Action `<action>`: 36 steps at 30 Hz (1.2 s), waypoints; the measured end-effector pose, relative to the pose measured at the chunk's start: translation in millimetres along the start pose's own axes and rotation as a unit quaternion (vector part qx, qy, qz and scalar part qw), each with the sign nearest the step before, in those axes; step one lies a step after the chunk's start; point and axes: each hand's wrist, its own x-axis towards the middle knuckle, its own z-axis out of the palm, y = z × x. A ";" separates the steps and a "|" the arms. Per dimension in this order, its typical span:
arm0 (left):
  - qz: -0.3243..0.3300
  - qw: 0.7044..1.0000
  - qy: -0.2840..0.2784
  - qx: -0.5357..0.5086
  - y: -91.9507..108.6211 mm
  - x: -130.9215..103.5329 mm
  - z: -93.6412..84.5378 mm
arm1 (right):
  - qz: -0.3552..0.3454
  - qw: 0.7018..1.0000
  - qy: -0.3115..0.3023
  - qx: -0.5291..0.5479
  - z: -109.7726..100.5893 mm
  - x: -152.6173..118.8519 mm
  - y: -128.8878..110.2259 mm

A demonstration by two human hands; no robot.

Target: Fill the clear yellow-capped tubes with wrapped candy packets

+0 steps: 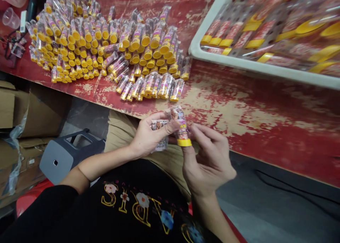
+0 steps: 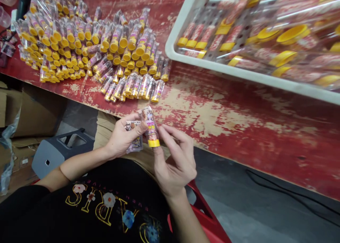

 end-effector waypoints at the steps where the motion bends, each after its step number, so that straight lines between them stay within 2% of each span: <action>1: -0.004 1.000 -0.004 0.002 0.8 -1.3 0.9 | 0.009 1.000 0.016 -0.001 2.4 1.8 0.3; 5: -0.017 1.000 -0.007 -0.004 4.4 -7.4 3.8 | -0.015 0.998 0.066 0.001 6.6 8.5 1.8; 7: -0.002 1.000 -0.016 -0.012 6.0 -10.1 4.6 | -0.028 0.997 0.076 0.003 6.8 10.5 1.8; 10: 0.019 0.999 -0.032 -0.011 8.9 -12.1 4.8 | -0.030 0.997 0.072 -0.001 7.1 11.9 1.1; 15: 0.003 1.000 -0.023 0.005 14.0 -9.9 4.5 | -0.034 0.996 0.082 -0.028 9.7 13.8 2.4; 21: 0.017 0.999 -0.025 -0.039 12.8 -2.1 -2.1 | -0.058 0.995 0.075 -0.016 19.1 17.2 5.7; 23: 0.013 0.998 -0.010 -0.058 12.0 2.2 -7.8 | -0.058 0.996 0.067 -0.001 28.0 23.2 9.3; 26: 0.004 0.994 0.041 -0.101 15.3 7.8 -19.2 | -0.063 0.996 0.069 -0.002 51.4 42.3 20.4; 29: -0.005 0.986 0.093 -0.142 24.1 7.9 -31.1 | -0.100 0.989 0.086 -0.062 81.8 65.7 32.0; 31: -0.004 0.981 0.115 -0.154 29.9 4.5 -37.7 | -0.131 0.982 0.074 -0.111 96.5 75.4 35.6; 33: 0.009 0.979 0.131 -0.154 33.6 0.6 -42.9 | -0.147 0.980 0.027 -0.128 99.6 78.8 36.9; 36: 0.038 0.978 0.145 -0.142 34.7 -1.1 -47.7 | -0.139 0.984 -0.025 -0.107 79.5 84.6 43.4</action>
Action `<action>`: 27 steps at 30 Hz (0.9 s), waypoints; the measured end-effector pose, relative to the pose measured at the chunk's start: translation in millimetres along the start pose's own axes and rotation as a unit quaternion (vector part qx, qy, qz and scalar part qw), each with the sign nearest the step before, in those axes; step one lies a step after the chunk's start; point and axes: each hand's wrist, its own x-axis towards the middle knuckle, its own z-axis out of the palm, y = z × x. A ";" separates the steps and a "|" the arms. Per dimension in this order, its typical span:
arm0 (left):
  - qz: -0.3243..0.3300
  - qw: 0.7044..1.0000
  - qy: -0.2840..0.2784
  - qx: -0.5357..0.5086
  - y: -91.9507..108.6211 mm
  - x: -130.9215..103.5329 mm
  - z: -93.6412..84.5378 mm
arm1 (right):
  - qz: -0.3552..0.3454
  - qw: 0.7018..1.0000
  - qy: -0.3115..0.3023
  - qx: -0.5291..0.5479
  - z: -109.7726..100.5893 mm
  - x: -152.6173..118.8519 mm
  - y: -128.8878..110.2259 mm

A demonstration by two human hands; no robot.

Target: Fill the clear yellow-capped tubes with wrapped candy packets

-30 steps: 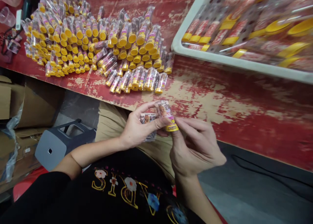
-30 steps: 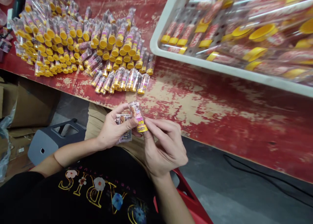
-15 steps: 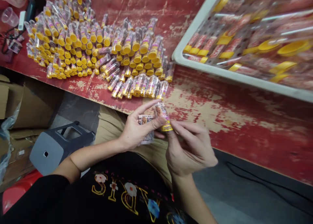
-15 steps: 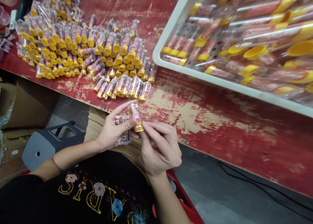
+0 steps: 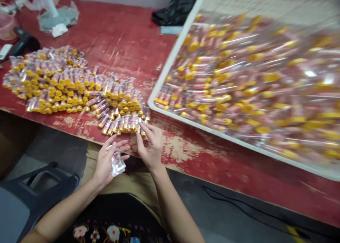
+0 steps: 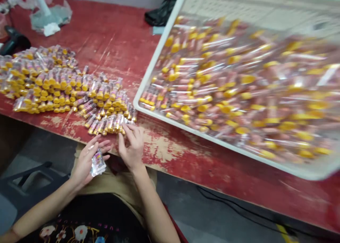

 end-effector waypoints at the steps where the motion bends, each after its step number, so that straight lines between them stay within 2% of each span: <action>1: -0.002 1.000 0.000 0.007 -0.3 0.7 -0.2 | 0.009 1.000 0.006 -0.002 -10.8 4.2 8.6; 3: -0.025 0.999 -0.009 0.031 -2.1 2.0 1.6 | 0.040 0.997 0.033 -0.052 -35.5 22.9 31.5; 5: -0.058 0.996 -0.018 0.065 -5.0 1.9 6.3 | 0.078 0.986 0.023 -0.144 -59.5 55.2 55.6; 9: -0.086 0.989 -0.010 0.122 -11.5 2.5 22.9 | 0.098 0.953 -0.067 -0.280 -92.1 132.1 88.3; 12: -0.068 0.990 -0.037 0.121 -15.7 5.9 40.1 | 0.095 0.931 -0.115 -0.332 -99.3 169.7 103.8; 15: -0.047 0.992 -0.053 0.104 -18.6 5.5 51.6 | 0.093 0.924 -0.138 -0.344 -93.4 176.1 107.5; 20: -0.029 0.991 -0.066 0.108 -22.8 2.7 55.4 | 0.099 0.933 -0.154 -0.309 -82.8 156.9 96.0; 27: -0.010 0.989 -0.123 0.078 -30.7 0.3 48.7 | 0.125 0.969 -0.122 -0.177 -95.5 154.5 68.2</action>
